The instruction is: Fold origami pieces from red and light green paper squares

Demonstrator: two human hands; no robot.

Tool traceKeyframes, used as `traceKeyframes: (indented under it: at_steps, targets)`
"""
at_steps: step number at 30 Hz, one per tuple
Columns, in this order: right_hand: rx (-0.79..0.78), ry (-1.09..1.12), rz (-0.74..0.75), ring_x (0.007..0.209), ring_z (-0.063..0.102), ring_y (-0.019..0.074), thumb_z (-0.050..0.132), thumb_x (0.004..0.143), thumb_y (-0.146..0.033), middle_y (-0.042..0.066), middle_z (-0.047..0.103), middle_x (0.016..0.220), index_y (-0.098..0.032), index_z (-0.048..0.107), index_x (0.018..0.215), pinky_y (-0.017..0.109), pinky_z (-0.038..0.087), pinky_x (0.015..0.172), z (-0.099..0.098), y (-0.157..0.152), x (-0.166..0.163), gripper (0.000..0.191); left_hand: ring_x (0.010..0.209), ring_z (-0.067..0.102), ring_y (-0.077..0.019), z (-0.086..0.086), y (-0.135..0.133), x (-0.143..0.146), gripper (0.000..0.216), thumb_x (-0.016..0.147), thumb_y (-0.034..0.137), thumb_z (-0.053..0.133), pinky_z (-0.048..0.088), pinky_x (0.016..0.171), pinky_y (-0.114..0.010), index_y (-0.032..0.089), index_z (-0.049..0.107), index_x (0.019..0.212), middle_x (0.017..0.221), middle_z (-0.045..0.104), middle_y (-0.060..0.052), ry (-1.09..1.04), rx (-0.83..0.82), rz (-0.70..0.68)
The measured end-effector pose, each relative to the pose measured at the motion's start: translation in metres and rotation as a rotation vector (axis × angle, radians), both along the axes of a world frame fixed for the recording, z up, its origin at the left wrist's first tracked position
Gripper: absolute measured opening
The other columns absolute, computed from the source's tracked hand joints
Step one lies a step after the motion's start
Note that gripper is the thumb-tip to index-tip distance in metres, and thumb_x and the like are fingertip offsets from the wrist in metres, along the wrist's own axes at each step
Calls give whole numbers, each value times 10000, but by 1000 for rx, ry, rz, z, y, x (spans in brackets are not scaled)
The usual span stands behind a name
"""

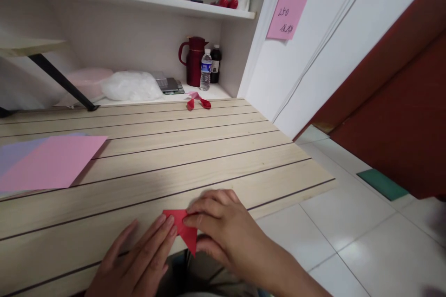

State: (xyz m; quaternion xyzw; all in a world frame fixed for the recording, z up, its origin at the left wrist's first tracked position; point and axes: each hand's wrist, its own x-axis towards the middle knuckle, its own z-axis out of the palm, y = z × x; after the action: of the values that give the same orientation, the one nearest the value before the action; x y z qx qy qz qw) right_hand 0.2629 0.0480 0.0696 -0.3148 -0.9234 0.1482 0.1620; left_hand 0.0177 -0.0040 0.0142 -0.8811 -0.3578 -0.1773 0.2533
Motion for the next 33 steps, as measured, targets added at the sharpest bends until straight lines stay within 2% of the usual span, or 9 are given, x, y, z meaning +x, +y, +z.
traceKeyframes:
  at_steps: [3, 6, 10, 13, 17, 24, 29, 30, 33]
  targets:
    - [-48, 41, -10, 1099, 575, 209, 542, 986, -385, 38, 650, 1193, -270, 634, 1164, 378, 430, 935, 5, 12, -5, 231, 1294, 524, -132, -6, -2, 6, 335, 956, 193, 447, 113, 1234, -411, 200, 642, 1228, 1307, 674, -22, -182, -19, 22]
    - [-57, 85, -23, 1122, 565, 226, 574, 970, -354, 50, 647, 1181, -255, 646, 1087, 395, 410, 936, 2, 19, -8, 169, 1246, 564, -112, -11, -3, 14, 319, 971, 172, 416, 140, 1229, -408, 208, 669, 1161, 1258, 704, -16, -346, -47, 54]
    - [-85, 140, -50, 1170, 546, 231, 590, 961, -319, 64, 612, 1235, -250, 633, 1049, 400, 393, 974, -5, 20, -6, 120, 1196, 597, -120, -12, -2, 17, 344, 951, 116, 392, 143, 1227, -420, 187, 700, 1086, 1199, 733, -30, -334, 19, 34]
    - [-111, 182, -13, 1232, 512, 232, 563, 977, -318, 64, 558, 1320, -266, 656, 1043, 393, 388, 989, -8, 19, -1, 125, 1170, 614, -113, -10, -2, 18, 336, 966, 139, 389, 139, 1227, -415, 203, 706, 1053, 1174, 744, -10, -379, -11, 45]
    - [-107, 199, 20, 1171, 553, 222, 579, 970, -358, 28, 624, 1217, -274, 689, 924, 390, 371, 980, -9, 21, 0, 145, 1153, 630, -108, -11, -3, 19, 324, 980, 153, 391, 130, 1228, -420, 208, 702, 1053, 1170, 745, -2, -411, -36, 50]
    - [-152, 199, -137, 1085, 564, 221, 624, 948, -319, 17, 637, 1119, -236, 622, 830, 410, 354, 944, -8, 22, -14, 144, 1174, 616, -110, -9, -5, 13, 316, 990, 180, 393, 110, 1232, -444, 234, 690, 1083, 1215, 725, 12, -400, -68, 68]
    - [-96, 184, -196, 1004, 573, 219, 655, 922, -283, 22, 627, 1086, -220, 578, 813, 402, 382, 901, -12, 23, -20, 147, 1193, 595, -118, 3, 3, -2, 294, 945, 211, 472, 32, 1240, -450, 245, 673, 1157, 1268, 696, 24, -98, -12, -49]
    - [-80, 180, -210, 982, 574, 220, 653, 921, -280, 28, 627, 1077, -216, 574, 814, 400, 392, 889, -13, 23, -21, 148, 1189, 598, -116, 3, 4, -2, 294, 942, 213, 480, 34, 1242, -446, 250, 672, 1162, 1266, 697, 29, -92, -12, -54]
    - [-31, 145, -260, 939, 572, 234, 645, 917, -262, 44, 631, 1026, -207, 565, 808, 402, 417, 853, -17, 22, -25, 146, 1146, 627, -100, -2, 1, 4, 301, 970, 199, 433, 70, 1243, -423, 260, 689, 1116, 1207, 727, 49, -277, -41, 6]
